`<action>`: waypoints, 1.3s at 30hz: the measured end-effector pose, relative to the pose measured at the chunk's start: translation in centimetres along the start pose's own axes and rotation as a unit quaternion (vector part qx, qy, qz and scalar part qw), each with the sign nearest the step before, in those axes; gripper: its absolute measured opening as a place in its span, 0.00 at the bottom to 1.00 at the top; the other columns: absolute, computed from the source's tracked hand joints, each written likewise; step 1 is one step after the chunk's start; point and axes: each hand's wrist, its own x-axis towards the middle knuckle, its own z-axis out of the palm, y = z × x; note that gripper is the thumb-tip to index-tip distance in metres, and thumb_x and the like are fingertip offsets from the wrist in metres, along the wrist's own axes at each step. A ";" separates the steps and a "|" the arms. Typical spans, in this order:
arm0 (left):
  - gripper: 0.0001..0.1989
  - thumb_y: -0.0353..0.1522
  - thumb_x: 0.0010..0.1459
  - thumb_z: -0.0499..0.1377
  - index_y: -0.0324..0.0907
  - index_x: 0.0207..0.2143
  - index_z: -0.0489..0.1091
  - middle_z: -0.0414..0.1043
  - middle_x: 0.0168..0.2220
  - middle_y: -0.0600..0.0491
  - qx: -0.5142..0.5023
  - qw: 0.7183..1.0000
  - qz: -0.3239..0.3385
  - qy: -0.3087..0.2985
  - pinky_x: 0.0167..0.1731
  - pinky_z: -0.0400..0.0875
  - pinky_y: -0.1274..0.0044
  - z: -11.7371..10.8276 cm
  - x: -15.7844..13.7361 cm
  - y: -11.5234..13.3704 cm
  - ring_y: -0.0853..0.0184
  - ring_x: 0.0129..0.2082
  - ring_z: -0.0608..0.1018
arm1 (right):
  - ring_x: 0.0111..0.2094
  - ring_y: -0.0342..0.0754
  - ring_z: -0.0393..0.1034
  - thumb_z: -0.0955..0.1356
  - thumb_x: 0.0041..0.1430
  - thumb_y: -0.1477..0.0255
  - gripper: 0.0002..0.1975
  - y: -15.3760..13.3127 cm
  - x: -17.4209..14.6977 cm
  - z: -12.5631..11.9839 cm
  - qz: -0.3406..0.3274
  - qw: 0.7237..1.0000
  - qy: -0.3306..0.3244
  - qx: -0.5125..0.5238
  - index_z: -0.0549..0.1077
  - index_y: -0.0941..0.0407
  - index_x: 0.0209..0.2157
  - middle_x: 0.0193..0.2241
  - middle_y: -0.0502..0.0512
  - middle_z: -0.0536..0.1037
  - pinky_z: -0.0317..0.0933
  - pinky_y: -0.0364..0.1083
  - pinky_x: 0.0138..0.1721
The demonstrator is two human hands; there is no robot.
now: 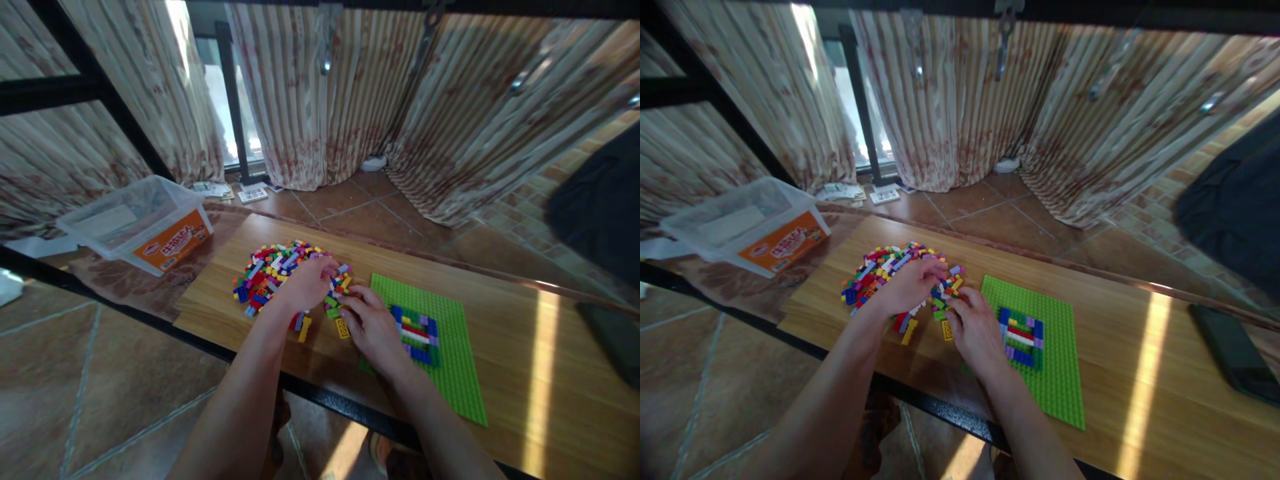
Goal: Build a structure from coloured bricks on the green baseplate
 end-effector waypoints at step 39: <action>0.11 0.24 0.50 0.60 0.45 0.32 0.79 0.79 0.39 0.50 0.215 0.976 -0.031 0.024 0.49 0.68 0.64 -1.8 -0.1 -1.7 0.57 0.44 0.75 | 0.43 0.48 0.72 0.63 0.64 0.73 0.09 0.3 -0.2 -0.8 0.040 0.998 0.013 0.051 0.76 0.54 0.34 0.43 0.56 0.75 0.66 0.47 0.45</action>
